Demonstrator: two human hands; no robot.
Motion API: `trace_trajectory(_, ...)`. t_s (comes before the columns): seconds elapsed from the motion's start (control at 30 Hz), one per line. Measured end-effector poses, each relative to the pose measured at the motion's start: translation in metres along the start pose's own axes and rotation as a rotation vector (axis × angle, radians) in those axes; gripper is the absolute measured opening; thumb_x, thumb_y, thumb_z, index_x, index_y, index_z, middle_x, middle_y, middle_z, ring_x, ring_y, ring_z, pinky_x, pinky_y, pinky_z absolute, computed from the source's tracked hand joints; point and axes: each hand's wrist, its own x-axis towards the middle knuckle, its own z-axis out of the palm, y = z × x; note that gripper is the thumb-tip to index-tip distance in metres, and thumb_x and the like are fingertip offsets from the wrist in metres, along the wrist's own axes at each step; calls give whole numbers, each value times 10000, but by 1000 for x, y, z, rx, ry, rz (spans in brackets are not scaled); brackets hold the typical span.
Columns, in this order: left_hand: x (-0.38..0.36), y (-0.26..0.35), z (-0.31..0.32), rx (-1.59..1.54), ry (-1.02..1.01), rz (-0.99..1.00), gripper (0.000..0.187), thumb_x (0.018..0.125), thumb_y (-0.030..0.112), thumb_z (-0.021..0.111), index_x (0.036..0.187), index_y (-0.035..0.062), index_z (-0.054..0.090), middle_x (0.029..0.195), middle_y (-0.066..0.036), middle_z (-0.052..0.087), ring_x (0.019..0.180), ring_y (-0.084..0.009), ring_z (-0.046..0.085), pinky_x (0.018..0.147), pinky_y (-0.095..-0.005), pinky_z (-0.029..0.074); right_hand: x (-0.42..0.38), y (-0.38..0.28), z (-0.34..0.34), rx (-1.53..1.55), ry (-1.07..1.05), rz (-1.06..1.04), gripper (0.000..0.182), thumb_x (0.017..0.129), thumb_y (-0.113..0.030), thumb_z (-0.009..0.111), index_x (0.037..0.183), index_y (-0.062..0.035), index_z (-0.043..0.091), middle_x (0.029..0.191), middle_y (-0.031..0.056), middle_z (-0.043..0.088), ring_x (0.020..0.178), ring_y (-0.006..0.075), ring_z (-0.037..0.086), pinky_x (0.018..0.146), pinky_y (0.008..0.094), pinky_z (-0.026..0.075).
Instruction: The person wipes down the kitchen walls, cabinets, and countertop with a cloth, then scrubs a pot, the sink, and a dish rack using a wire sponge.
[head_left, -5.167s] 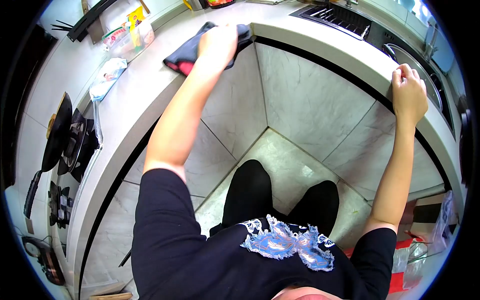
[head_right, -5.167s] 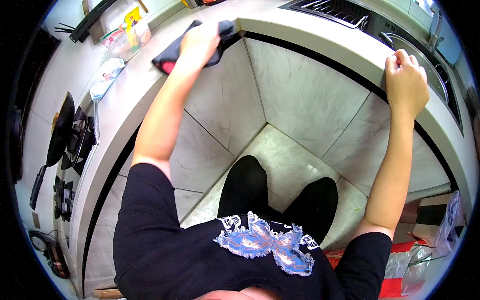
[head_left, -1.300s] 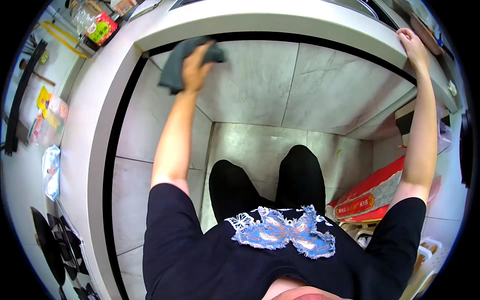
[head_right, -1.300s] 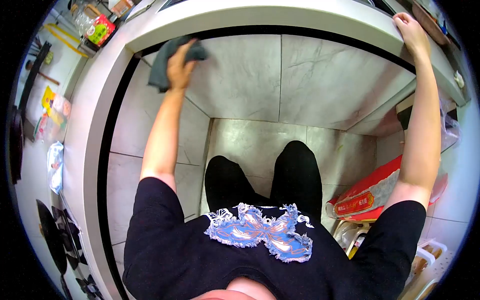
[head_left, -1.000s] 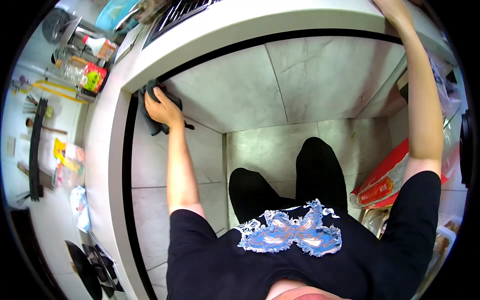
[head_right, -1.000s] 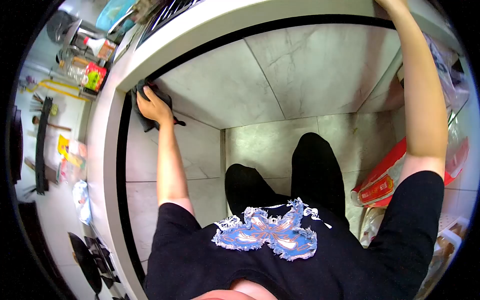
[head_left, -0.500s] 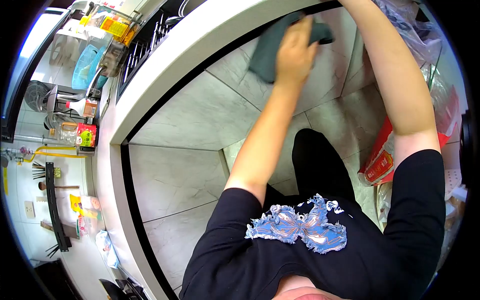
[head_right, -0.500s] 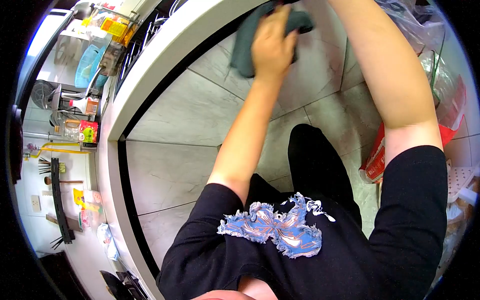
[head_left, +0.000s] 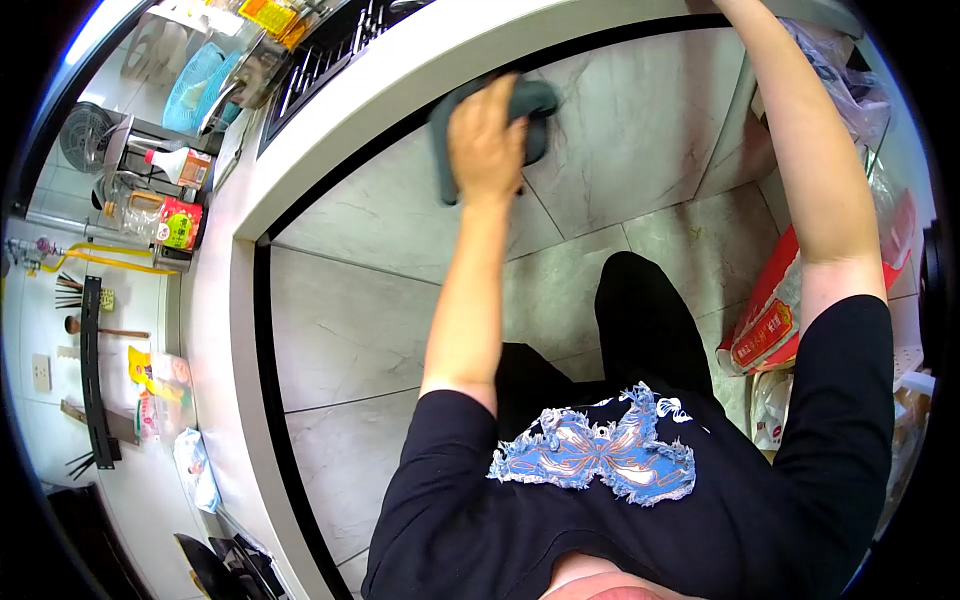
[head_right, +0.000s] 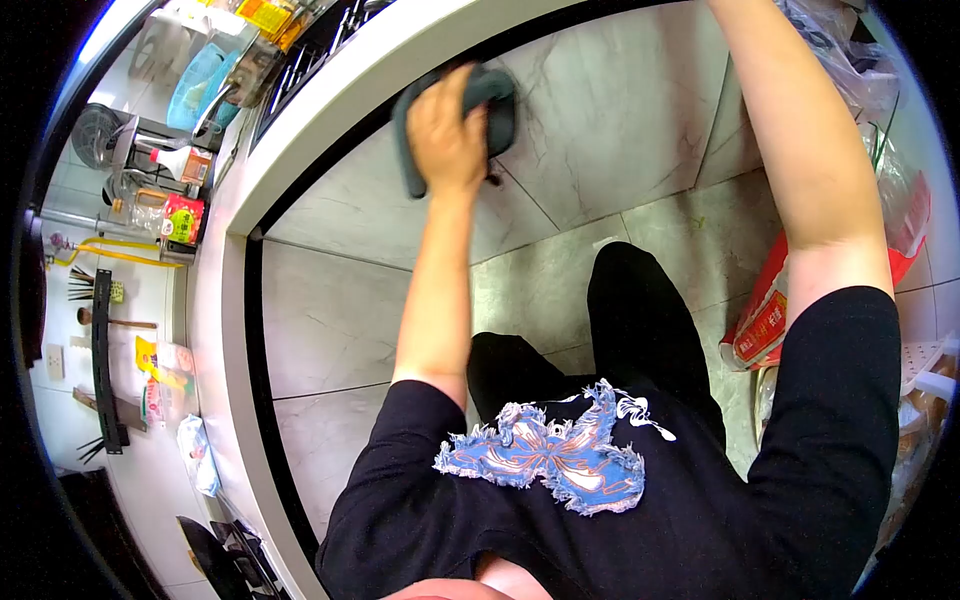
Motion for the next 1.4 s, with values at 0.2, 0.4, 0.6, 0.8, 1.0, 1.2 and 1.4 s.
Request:
trace_trajectory(0.2, -56, -109, -101, 369, 124, -89, 401, 813, 163, 662, 1203, 77, 680, 1106, -141, 678, 1041, -365, 594, 943, -466, 416, 2, -2, 1, -75, 31, -6, 277, 768, -288, 638, 954, -121, 757, 1005, 163, 743, 984, 356, 693, 864, 462, 543)
trace_trajectory(0.4, -96, -190, -166, 490, 364, -238, 335, 899, 191, 593, 1153, -10, 679, 1075, -177, 674, 1014, -388, 566, 930, -464, 408, -3, -8, 0, -47, 26, 83, 279, 802, -312, 615, 959, -147, 777, 1013, 161, 747, 999, 349, 703, 899, 458, 543)
trace_trajectory(0.6, -44, -106, -80, 444, 537, -292, 363, 955, 260, 535, 1044, -49, 703, 1011, -192, 702, 952, -389, 616, 886, -473, 437, -4, -12, -5, -29, 52, 81, 326, 820, -322, 600, 983, -105, 780, 1030, 189, 740, 1019, 376, 699, 925, 482, 542)
trace_trajectory(0.8, 20, 42, 63, 72, 163, 41, 409, 762, 191, 683, 1162, 122, 728, 1095, -108, 717, 993, -297, 650, 874, -414, 447, -11, -17, -15, 96, 3, 68, 348, 853, -356, 600, 1022, -101, 767, 1057, 207, 730, 1047, 390, 686, 928, 485, 539)
trace_trajectory(1.0, 69, 117, 181, -343, 96, 289, 575, 712, 143, 776, 1274, 135, 656, 1258, -61, 655, 1087, -284, 618, 937, -392, 526, -1, -17, -14, 8, -124, 0, 424, 828, -325, 684, 1183, -97, 708, 1169, 210, 702, 1099, 375, 668, 977, 455, 513)
trace_trajectory(1.2, 36, 32, 104, -102, 13, 348, 781, 743, 257, 776, 1473, 206, 504, 1466, -29, 531, 1290, -179, 535, 1105, -322, 422, 42, 6, 16, -160, -128, -102, 398, 906, -504, 531, 1160, -258, 714, 1157, 107, 728, 1091, 301, 674, 890, 415, 508)
trace_trajectory(1.4, -21, -73, -14, 480, 91, 361, 785, 715, 441, 767, 1457, 334, 534, 1432, 91, 574, 1281, -61, 515, 1131, -278, 363, 60, 47, 20, -110, -153, -124, 399, 925, -519, 530, 1146, -244, 718, 1101, 94, 736, 1036, 284, 684, 870, 403, 501)
